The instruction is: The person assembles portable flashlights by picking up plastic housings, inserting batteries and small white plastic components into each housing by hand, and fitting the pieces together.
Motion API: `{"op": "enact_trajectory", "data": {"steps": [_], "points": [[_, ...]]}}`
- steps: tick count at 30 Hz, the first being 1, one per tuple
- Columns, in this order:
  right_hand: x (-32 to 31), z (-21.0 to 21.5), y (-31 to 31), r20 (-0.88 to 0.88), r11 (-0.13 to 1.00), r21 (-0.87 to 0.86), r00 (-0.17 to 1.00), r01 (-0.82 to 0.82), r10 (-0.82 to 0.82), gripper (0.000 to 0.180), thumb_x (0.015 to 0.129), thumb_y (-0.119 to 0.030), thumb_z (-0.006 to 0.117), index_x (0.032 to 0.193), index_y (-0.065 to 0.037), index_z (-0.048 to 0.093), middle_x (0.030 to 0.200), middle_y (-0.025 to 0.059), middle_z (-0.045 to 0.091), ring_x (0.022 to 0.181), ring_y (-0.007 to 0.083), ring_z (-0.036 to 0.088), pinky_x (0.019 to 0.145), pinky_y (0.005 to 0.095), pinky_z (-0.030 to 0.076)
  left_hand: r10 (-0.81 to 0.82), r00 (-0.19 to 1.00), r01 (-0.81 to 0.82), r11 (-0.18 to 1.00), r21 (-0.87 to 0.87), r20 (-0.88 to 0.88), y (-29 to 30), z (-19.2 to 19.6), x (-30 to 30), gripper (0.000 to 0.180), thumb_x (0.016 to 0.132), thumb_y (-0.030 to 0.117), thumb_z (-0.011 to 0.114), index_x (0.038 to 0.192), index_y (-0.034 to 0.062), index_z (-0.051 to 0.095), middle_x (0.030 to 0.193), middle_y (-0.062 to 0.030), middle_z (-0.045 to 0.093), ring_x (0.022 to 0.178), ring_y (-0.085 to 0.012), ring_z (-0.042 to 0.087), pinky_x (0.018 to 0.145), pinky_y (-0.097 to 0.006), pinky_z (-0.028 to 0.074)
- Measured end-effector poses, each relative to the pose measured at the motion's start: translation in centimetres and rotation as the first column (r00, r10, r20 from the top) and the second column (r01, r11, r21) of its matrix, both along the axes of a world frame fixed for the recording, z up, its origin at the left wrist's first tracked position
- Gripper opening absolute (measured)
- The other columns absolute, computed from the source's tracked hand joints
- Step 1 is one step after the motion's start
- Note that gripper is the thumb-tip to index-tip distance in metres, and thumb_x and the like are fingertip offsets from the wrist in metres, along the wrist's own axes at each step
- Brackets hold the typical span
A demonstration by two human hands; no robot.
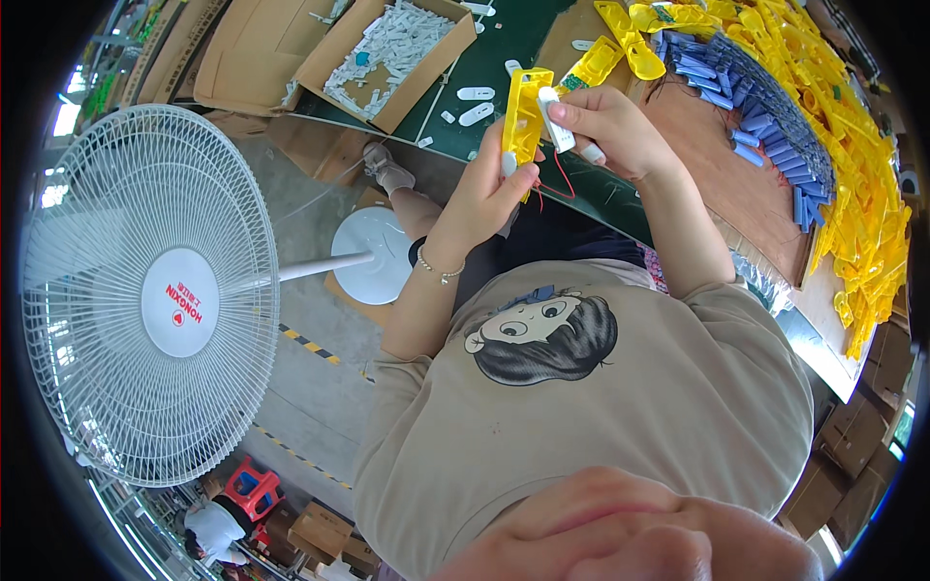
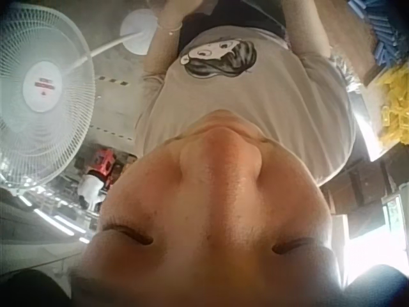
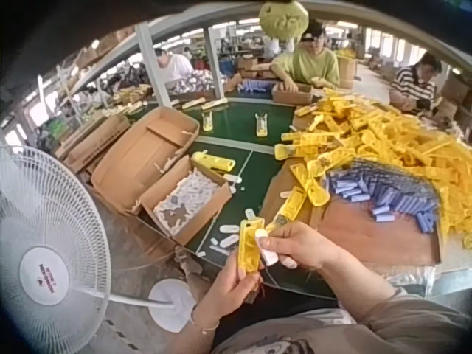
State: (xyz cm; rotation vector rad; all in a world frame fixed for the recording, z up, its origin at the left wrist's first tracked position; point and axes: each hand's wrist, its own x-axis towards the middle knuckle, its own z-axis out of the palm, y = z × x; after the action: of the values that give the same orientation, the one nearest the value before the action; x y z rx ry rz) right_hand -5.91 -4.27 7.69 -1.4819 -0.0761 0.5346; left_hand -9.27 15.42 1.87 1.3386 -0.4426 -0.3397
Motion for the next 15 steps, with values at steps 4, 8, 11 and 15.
{"op": "enact_trajectory", "data": {"steps": [4,8,11,15], "points": [[-0.1,-0.2,-0.5,-0.197,0.993,0.038,0.975,0.109,-0.1,0.036,0.088,-0.034,0.063,0.078,0.0,0.06,0.049,-0.0027,0.043,0.037,0.0029,0.032,0.036,0.0172,0.022,0.025,0.961,-0.112,0.945,0.306,0.275,-0.1,-0.8,0.4,0.057,0.09,0.022,0.058,0.136,0.0,0.031,0.106,-0.016,0.058,0.092,-0.023,0.06,0.08,-0.033,0.047],[-0.1,-0.6,-2.4,-0.273,0.97,0.244,0.96,0.001,0.067,0.033,0.086,-0.03,0.066,0.091,0.001,0.058,0.055,-0.0026,0.042,0.041,0.0017,0.029,0.036,0.016,0.019,-0.028,0.975,-0.048,0.942,0.332,0.221,-0.2,-1.1,-0.1,0.055,0.089,0.02,0.058,0.135,0.0005,0.034,0.104,-0.0173,0.059,0.09,-0.0258,0.061,0.079,-0.033,0.047],[-0.4,-0.7,-2.9,-0.176,0.969,0.22,0.972,-0.112,0.152,0.035,0.083,-0.031,0.07,0.091,0.0,0.059,0.058,-0.0026,0.044,0.044,0.0012,0.029,0.038,0.0162,0.018,-0.082,0.991,0.048,0.957,0.287,0.108,-0.5,-2.2,-0.3,0.052,0.09,0.017,0.055,0.134,0.0008,0.033,0.101,-0.0135,0.059,0.086,-0.0205,0.06,0.076,-0.031,0.047],[-0.4,-1.8,-2.9,-0.207,0.999,0.017,0.978,-0.032,0.035,0.04,0.082,-0.032,0.071,0.1,0.003,0.061,0.06,-0.0039,0.047,0.047,0.0005,0.035,0.038,0.0156,0.02,-0.118,0.985,0.12,0.993,0.012,-0.126,-1.5,-2.7,-1.2,0.05,0.092,0.015,0.051,0.135,0.0012,0.03,0.102,-0.0084,0.054,0.08,-0.0133,0.056,0.075,-0.027,0.047]]}}
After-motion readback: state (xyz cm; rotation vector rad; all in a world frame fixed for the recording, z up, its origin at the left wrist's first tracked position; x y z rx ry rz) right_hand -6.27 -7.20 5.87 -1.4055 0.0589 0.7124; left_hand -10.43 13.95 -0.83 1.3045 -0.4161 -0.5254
